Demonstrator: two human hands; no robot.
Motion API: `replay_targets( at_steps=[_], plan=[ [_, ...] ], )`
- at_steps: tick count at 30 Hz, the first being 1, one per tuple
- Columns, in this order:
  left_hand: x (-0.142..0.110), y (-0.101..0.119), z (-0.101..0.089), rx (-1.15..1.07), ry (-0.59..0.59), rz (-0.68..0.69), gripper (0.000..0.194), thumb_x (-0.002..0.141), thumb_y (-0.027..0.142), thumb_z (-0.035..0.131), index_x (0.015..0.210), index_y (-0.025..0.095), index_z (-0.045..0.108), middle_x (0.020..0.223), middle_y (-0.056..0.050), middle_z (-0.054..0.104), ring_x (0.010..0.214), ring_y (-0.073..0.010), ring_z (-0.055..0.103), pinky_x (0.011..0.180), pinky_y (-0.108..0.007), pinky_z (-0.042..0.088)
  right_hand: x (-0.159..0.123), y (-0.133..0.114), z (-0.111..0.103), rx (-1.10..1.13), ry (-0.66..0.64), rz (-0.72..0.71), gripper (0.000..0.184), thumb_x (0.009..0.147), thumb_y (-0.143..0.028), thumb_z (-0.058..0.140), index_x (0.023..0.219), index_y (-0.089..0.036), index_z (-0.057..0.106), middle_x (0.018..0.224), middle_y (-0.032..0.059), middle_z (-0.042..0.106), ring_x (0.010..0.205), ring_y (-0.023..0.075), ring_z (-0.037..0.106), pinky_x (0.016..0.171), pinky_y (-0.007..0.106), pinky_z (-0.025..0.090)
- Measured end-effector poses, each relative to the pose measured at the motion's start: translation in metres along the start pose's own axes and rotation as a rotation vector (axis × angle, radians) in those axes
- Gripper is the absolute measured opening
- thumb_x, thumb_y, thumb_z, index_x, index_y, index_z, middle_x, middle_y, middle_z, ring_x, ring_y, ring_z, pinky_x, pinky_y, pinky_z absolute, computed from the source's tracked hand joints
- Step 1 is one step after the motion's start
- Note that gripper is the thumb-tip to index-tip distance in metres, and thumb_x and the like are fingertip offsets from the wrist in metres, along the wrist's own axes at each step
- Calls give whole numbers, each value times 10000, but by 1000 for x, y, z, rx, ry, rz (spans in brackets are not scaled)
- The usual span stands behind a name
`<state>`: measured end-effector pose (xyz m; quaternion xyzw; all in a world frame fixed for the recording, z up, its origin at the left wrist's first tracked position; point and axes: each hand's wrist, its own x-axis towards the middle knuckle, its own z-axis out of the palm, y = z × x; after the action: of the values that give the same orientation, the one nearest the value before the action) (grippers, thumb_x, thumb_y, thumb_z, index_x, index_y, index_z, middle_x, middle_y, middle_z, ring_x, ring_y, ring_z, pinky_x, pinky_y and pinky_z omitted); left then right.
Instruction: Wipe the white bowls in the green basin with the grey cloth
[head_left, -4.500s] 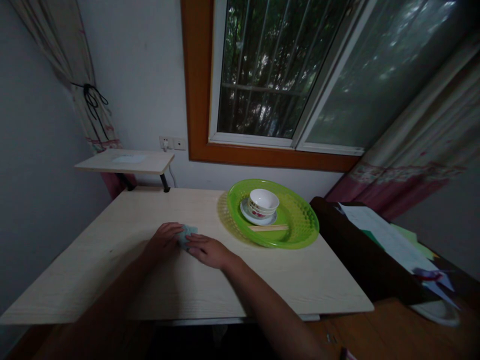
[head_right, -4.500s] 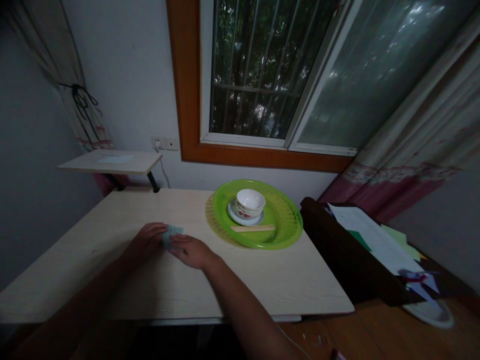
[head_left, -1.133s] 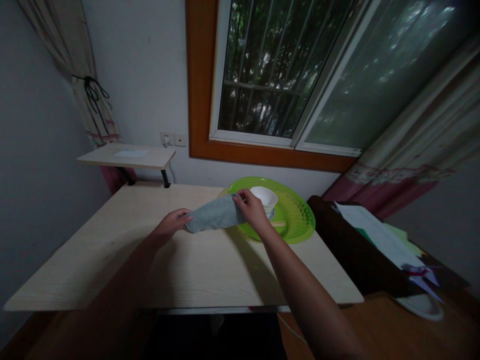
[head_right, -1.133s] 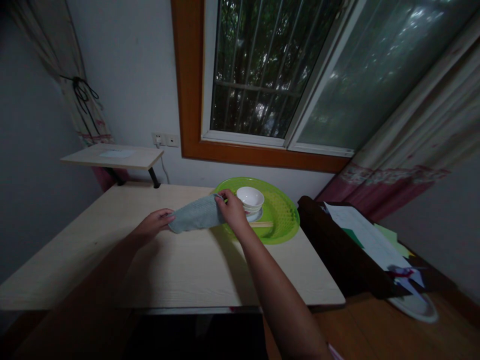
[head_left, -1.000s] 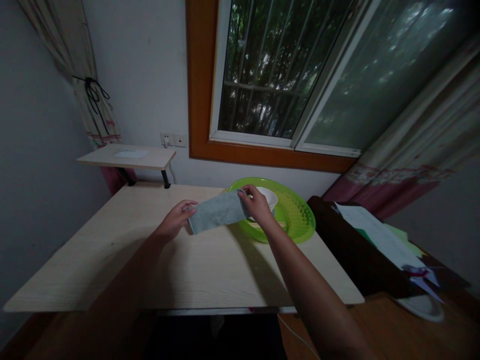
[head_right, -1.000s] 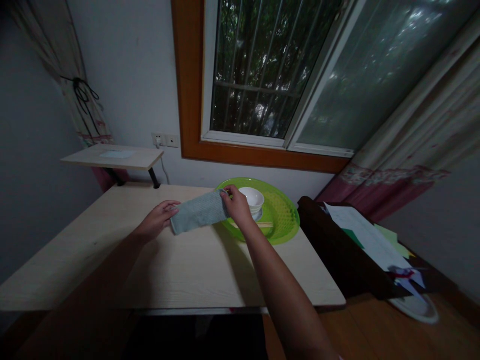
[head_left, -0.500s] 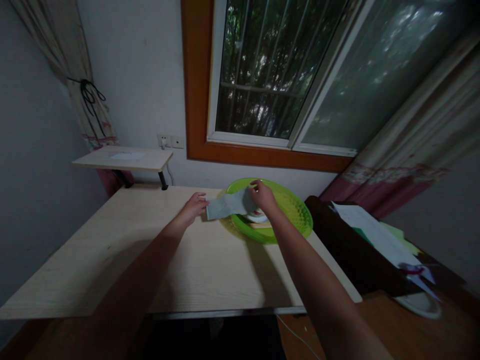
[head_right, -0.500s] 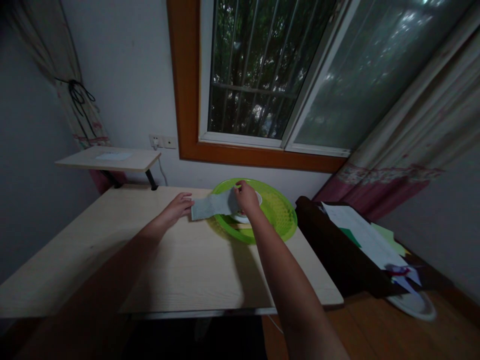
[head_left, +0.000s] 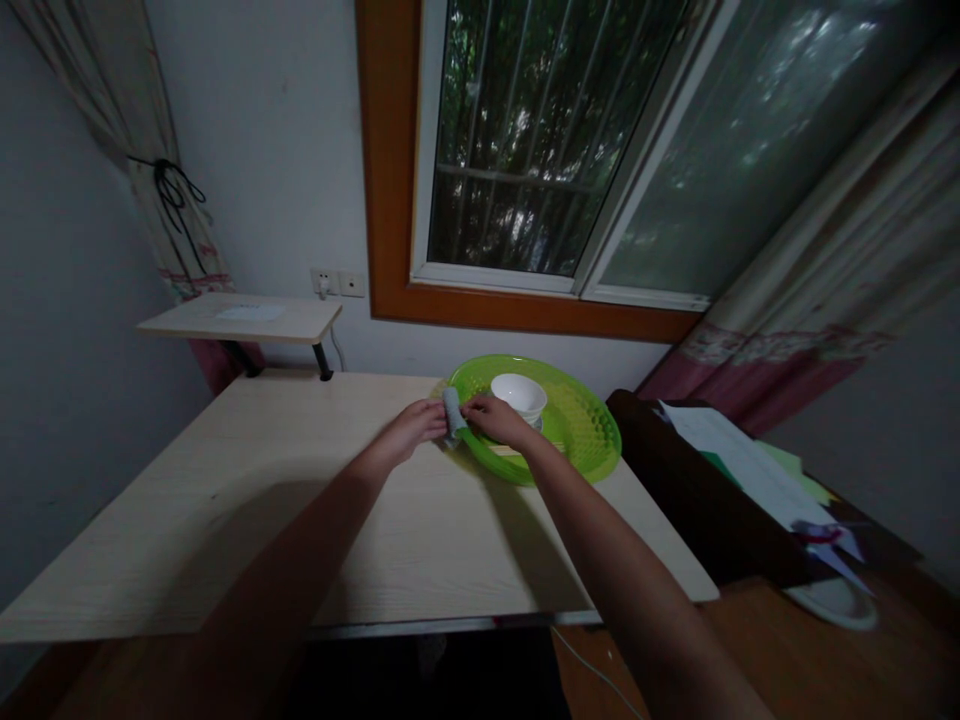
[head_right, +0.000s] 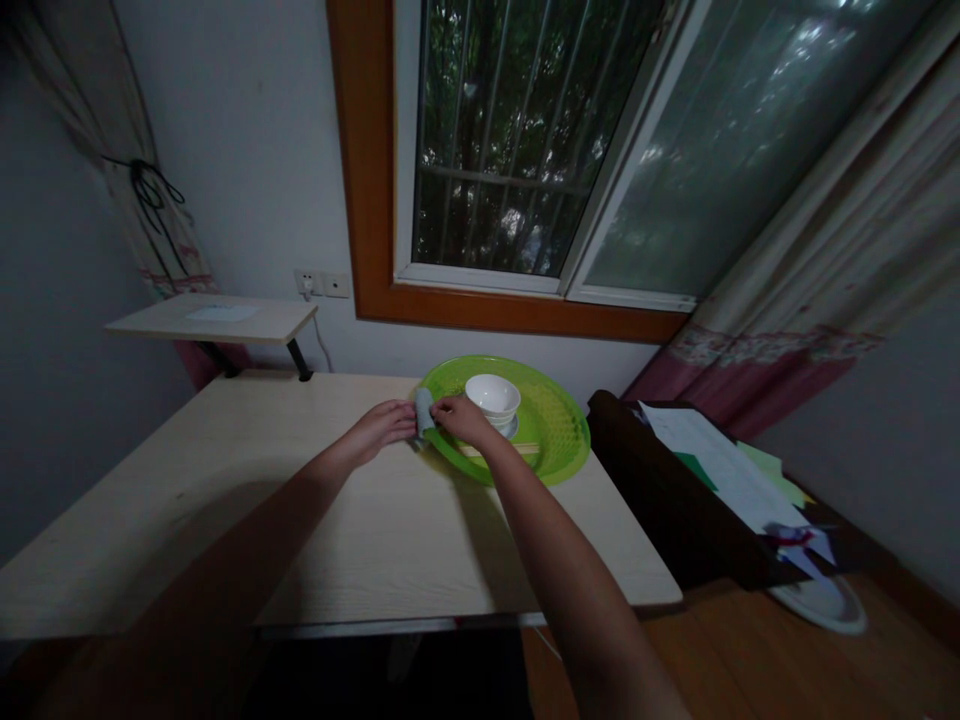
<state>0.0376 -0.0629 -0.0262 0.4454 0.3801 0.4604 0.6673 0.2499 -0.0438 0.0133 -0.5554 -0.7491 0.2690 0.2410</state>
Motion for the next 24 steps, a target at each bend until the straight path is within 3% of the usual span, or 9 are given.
replay_targets(
  at_steps=[5,12,18,24],
  plan=[
    [7,-2,7,-75,44,21,359,850,274,817,1145,142,661,1096,-151,777,1046,-227,752,1045,-401,555,1,5,6,168,-59,27,256,937,-165,587,1052,-150,815,1045,93,832,859,197,747,825,306,601],
    [13,-6,8,-55,108,37,401,828,182,792,1182,156,607,1021,-108,753,923,-196,749,982,-388,575,4,16,9,338,-111,61,447,782,1,529,1083,-178,806,1159,77,826,997,198,772,885,300,619],
    [21,-17,3,287,295,163,428,773,256,856,1153,188,673,1247,-144,706,1054,-234,721,902,-349,585,-13,40,-4,99,37,-68,329,914,-103,573,1129,-183,809,1132,90,827,969,206,769,942,342,601],
    [28,-27,13,206,176,181,606,755,298,878,1313,150,696,1368,-185,689,1048,-264,737,951,-406,586,-32,48,-16,-70,35,-148,321,962,-121,543,1145,-173,802,1048,85,838,919,212,779,923,349,594]
  ],
)
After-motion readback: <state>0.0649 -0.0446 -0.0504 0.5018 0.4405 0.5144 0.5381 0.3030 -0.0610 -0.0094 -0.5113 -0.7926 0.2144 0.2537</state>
